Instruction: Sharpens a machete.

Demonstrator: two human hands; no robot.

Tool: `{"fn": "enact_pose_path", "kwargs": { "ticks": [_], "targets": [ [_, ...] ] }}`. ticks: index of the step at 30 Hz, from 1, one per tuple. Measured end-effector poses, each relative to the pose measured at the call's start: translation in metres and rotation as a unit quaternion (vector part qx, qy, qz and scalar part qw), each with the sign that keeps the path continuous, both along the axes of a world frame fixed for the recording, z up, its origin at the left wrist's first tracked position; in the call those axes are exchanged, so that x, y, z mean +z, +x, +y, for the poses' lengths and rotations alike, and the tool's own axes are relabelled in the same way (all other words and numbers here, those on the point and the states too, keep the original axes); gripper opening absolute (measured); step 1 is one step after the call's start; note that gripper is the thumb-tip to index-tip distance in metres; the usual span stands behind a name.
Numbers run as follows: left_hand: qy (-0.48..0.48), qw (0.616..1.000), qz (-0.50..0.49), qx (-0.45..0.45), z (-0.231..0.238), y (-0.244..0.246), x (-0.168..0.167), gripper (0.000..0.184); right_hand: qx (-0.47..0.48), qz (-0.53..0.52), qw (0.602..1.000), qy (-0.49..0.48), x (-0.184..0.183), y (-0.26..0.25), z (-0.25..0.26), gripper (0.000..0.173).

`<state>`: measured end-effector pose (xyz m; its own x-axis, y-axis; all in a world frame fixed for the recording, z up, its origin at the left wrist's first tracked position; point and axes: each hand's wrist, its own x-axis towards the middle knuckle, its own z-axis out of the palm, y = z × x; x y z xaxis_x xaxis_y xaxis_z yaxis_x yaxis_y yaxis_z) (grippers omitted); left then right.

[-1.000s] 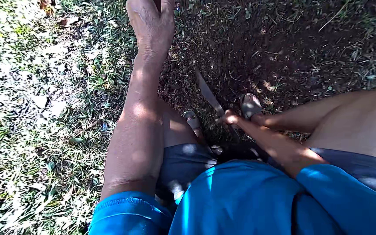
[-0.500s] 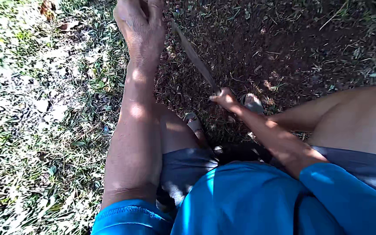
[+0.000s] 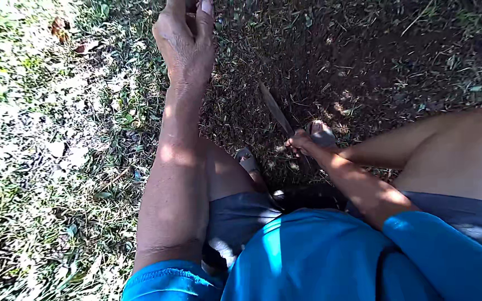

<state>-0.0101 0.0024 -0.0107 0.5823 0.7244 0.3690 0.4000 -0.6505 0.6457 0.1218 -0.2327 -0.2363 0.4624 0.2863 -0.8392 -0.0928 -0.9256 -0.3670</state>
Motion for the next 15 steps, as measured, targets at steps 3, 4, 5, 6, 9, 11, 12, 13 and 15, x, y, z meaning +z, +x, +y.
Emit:
{"fn": "enact_pose_path", "kwargs": {
  "ticks": [3, 4, 5, 6, 9, 11, 12, 13, 15],
  "targets": [
    [-0.007, 1.0, -0.011, 0.004, 0.002, -0.003, -0.001, 0.039, -0.048, -0.042, 0.992, 0.112, 0.026, 0.021, 0.024, 0.03],
    [-0.012, 1.0, -0.015, 0.004, 0.003, -0.005, -0.001, 0.04, -0.069, -0.066, 0.983, 0.157, 0.038, 0.03, 0.034, 0.027],
    [-0.017, 1.0, -0.023, 0.002, 0.003, -0.006, -0.002, 0.04, -0.094, -0.091, 0.969, 0.211, 0.052, 0.039, 0.042, 0.024],
    [-0.022, 0.999, -0.038, -0.003, 0.003, -0.008, -0.002, 0.039, -0.125, -0.115, 0.946, 0.276, 0.068, 0.047, 0.05, 0.02],
    [-0.025, 0.996, -0.084, -0.014, -0.001, -0.013, 0.0, 0.033, -0.213, -0.162, 0.845, 0.462, 0.112, 0.069, 0.074, 0.018],
    [-0.019, 0.995, -0.095, -0.016, -0.002, -0.016, 0.001, 0.035, -0.263, -0.182, 0.783, 0.534, 0.127, 0.078, 0.089, 0.025],
    [-0.016, 0.995, -0.095, -0.017, -0.002, -0.016, 0.0, 0.035, -0.284, -0.189, 0.76, 0.554, 0.123, 0.08, 0.097, 0.027],
    [-0.011, 0.995, -0.095, -0.017, -0.002, -0.017, -0.001, 0.035, -0.296, -0.194, 0.753, 0.554, 0.112, 0.079, 0.103, 0.028],
    [-0.007, 0.996, -0.092, -0.019, -0.003, -0.016, -0.002, 0.035, -0.28, -0.207, 0.81, 0.472, 0.067, 0.069, 0.101, 0.026]
  ]
}}
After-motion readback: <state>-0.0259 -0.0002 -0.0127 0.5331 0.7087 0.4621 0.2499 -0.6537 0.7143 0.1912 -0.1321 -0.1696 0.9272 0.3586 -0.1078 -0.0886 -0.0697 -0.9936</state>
